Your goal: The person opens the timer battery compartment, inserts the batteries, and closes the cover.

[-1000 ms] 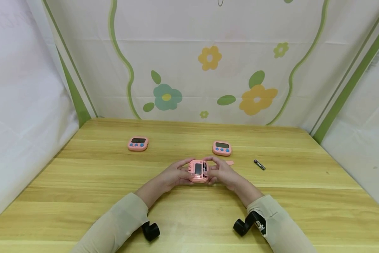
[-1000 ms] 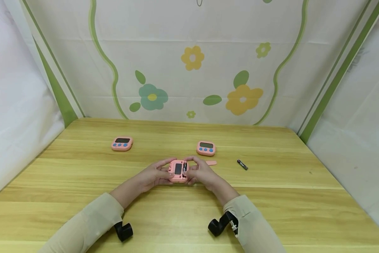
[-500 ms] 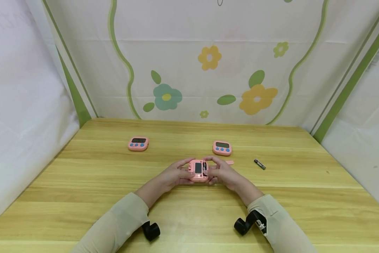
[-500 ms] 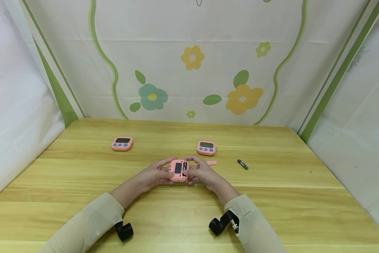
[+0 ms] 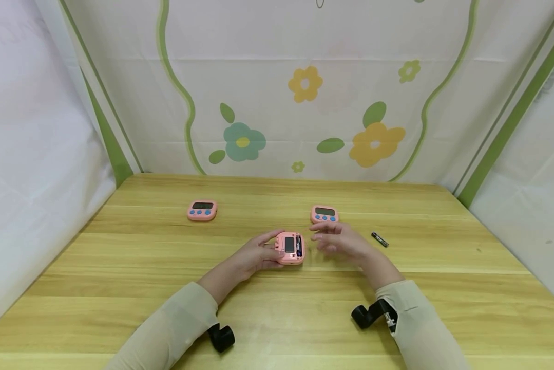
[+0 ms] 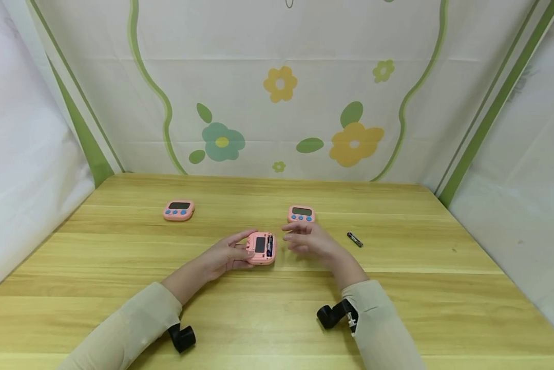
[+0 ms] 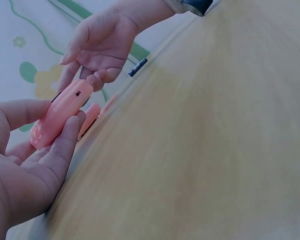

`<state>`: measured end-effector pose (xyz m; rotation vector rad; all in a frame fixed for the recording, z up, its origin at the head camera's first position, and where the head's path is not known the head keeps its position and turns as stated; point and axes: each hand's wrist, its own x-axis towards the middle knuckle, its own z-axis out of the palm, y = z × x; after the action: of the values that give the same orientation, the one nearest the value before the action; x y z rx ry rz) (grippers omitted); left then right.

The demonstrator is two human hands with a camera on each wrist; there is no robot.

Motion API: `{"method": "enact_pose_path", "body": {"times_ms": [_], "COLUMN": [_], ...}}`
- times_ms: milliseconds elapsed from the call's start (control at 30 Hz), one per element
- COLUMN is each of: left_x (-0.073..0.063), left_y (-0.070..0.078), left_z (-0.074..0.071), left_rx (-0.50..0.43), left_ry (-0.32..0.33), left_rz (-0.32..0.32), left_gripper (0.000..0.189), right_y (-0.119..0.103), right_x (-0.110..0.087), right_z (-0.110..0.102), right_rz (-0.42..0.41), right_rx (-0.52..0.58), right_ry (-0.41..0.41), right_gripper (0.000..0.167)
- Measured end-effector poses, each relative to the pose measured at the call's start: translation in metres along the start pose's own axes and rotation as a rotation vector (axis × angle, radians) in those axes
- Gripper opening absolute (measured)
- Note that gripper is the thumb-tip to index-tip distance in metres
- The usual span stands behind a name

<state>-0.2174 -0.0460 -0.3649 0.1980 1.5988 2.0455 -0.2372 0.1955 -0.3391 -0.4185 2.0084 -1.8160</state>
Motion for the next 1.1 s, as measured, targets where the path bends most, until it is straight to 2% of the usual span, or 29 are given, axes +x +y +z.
{"method": "enact_pose_path", "body": {"times_ms": [167, 300, 467, 700, 1100], "left_x": [0.001, 0.001, 0.001, 0.001, -0.001], "left_y": [-0.001, -0.001, -0.001, -0.002, 0.001], "left_z": [0.000, 0.000, 0.000, -0.001, -0.001], "left_rx": [-0.006, -0.018, -0.010, -0.015, 0.000], "left_ry": [0.004, 0.007, 0.001, 0.010, -0.010], "left_rz": [-0.001, -0.003, 0.009, -0.004, 0.006], "left_gripper": [0.065, 0.065, 0.065, 0.064, 0.065], "right_y": [0.000, 0.003, 0.009, 0.019, 0.032], "right_x": [-0.005, -0.008, -0.009, -0.006, -0.001], "right_z": [-0.021, -0.035, -0.047, -0.050, -0.050], "right_rz": [0.007, 0.055, 0.067, 0.036, 0.059], "right_rx": [-0.053, -0.061, -0.061, -0.147, -0.334], "right_ry": [0.057, 0.137, 0.211, 0.275, 0.374], "right_gripper": [0.044, 0.047, 0.047, 0.041, 0.030]}}
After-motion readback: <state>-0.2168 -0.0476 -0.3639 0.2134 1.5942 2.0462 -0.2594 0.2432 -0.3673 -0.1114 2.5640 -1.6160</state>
